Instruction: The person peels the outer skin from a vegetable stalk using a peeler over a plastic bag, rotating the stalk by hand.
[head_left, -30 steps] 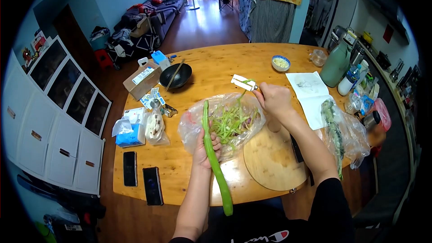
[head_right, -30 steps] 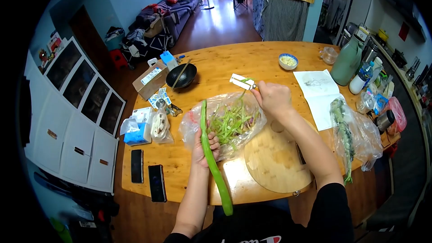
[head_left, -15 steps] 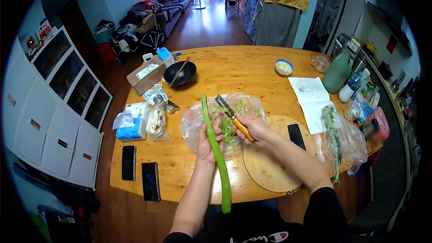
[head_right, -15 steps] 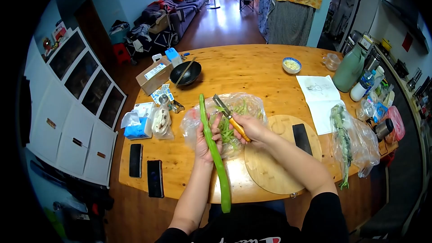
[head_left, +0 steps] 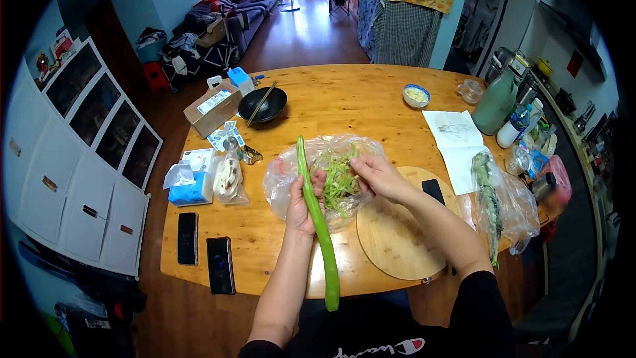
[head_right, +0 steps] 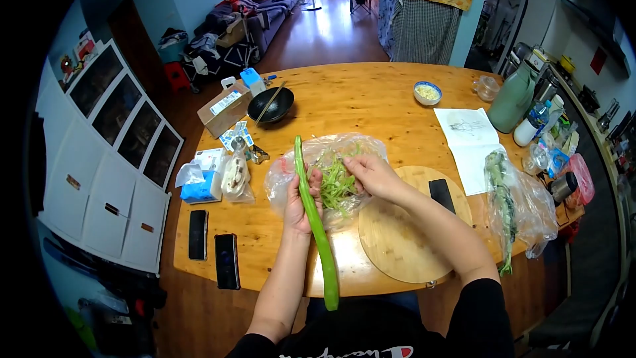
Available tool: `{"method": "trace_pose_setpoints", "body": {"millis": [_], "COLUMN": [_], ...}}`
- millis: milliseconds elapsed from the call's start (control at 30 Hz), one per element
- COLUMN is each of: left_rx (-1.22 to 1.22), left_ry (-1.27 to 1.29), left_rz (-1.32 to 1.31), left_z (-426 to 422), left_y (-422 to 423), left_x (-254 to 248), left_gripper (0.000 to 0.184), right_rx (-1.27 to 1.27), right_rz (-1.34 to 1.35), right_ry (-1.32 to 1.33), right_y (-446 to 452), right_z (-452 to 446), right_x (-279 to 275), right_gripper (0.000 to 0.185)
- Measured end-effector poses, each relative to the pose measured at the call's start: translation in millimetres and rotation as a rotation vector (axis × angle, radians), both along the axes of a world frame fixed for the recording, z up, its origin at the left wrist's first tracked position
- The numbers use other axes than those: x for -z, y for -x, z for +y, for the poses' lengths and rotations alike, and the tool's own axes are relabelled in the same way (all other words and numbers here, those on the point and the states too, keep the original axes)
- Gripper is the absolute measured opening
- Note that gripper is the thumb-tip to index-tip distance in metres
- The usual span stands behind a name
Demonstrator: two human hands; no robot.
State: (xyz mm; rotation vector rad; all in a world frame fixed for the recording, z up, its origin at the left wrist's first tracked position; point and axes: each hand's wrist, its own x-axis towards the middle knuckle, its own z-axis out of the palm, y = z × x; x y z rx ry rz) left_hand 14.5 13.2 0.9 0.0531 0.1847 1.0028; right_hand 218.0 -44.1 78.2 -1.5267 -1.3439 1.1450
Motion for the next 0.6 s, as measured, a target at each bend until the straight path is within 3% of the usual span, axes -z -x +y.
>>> {"method": "trace_pose_setpoints", "body": {"millis": [100,167,300,600], "left_rx": [0.127,0.09,0.027,0.098], "left_ry": [-0.079,-0.056,-0.164,-0.29], "left_rz": [-0.092,0.006,0.162,0.058], "left_z": [6.3,4.2,-1.4,0.5], "left_y": [7.5,7.2,3.0,-3.2], "left_x": [18.6,17.6,6.2,13.9], "left_gripper": [0.032,0.035,0.043,0.036], "right_rx": [0.127,0.113,-0.168,-0.196], "right_rz": [-0.597,-0.89,-0.939,-1.084], "right_ry": [-0.388,-0.538,-0.811,-0.929], "right_y": [3.4,11.6,33.4,33.5], "right_z": [-9.1,-21.2,-43.9,-36.3], "right_x": [-4.0,3.3,12.4,-0.2], "right_gripper": [0.042,0.032,0.028,0.03]}}
